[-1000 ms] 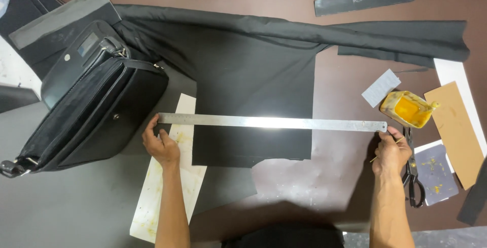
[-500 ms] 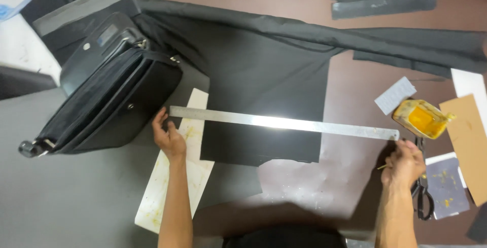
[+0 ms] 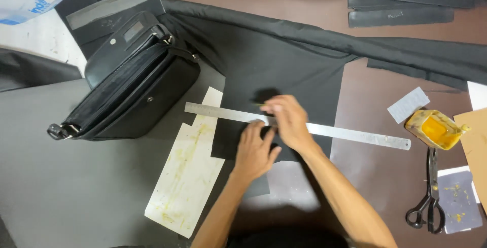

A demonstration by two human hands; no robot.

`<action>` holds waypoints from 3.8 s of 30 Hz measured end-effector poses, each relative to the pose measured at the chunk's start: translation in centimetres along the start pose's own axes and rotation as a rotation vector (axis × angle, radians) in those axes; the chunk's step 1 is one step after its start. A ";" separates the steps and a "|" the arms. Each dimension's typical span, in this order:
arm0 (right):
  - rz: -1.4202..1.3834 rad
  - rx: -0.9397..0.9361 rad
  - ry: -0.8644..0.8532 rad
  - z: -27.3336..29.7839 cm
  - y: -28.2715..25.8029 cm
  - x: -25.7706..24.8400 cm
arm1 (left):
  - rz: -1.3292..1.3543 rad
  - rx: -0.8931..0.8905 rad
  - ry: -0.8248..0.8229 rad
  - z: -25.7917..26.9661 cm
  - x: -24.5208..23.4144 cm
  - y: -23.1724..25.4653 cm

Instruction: Marking lines on leather pieces using a metal ruler and a marking tool

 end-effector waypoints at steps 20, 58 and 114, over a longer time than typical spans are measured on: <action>0.142 -0.146 -0.514 -1.0 1.5 12.6 | -0.037 -0.050 -0.445 3.4 8.0 0.0; 0.460 -0.224 -0.451 0.5 3.7 -3.4 | -0.104 -0.021 -0.385 0.7 4.9 1.4; 0.569 -0.069 -0.238 3.3 5.7 -17.6 | -0.226 -0.060 -0.371 -0.6 5.0 2.3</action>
Point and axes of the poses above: each hand's wrist, its own z-axis away from the middle knuckle, its own x-axis out of the palm, y = z × x, the point moved 7 cm from there along -z, towards the middle knuckle, and after that the axes turned 7 degrees about y, right-handed, at the moved point
